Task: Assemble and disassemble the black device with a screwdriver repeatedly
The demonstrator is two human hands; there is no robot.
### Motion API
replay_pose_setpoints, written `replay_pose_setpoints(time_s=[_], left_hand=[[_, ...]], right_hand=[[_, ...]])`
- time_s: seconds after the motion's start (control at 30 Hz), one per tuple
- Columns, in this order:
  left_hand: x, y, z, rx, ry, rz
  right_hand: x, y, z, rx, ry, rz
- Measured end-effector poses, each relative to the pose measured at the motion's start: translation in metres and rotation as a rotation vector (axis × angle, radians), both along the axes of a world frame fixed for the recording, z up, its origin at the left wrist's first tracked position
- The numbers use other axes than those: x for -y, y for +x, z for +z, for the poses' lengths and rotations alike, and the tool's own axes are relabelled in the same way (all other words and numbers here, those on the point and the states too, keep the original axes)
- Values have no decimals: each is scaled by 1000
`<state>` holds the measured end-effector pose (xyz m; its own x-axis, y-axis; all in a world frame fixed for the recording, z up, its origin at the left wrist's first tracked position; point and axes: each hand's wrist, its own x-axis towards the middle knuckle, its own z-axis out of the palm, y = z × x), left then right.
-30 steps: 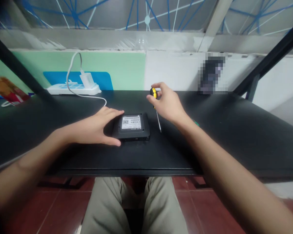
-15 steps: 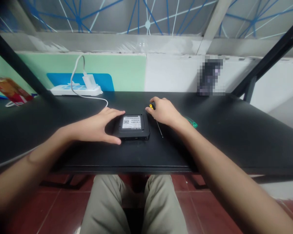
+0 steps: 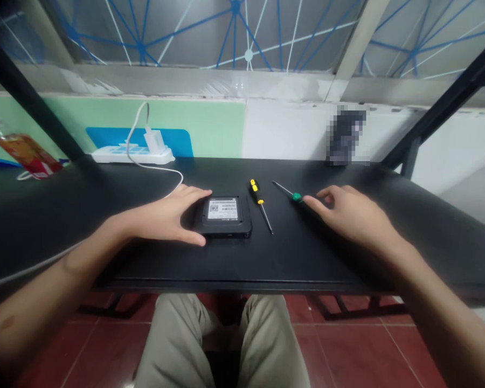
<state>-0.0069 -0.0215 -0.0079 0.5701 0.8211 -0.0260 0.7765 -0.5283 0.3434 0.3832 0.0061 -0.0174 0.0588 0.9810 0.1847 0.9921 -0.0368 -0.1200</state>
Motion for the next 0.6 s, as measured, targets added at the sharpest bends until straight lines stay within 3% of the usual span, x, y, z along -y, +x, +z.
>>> replay_pose_setpoints(time_s=[0.33, 0.47, 0.53, 0.6], left_hand=[[1, 1, -2, 25, 37, 3], [0, 2, -4, 40, 74, -10], [-1, 2, -5, 40, 79, -15], [-1, 2, -5, 44, 81, -18]], right_hand=[[27, -7, -10, -179, 31, -11], [20, -3, -6, -292, 185, -92], [13, -5, 4, -419, 296, -139], [1, -10, 16, -759, 365, -51]])
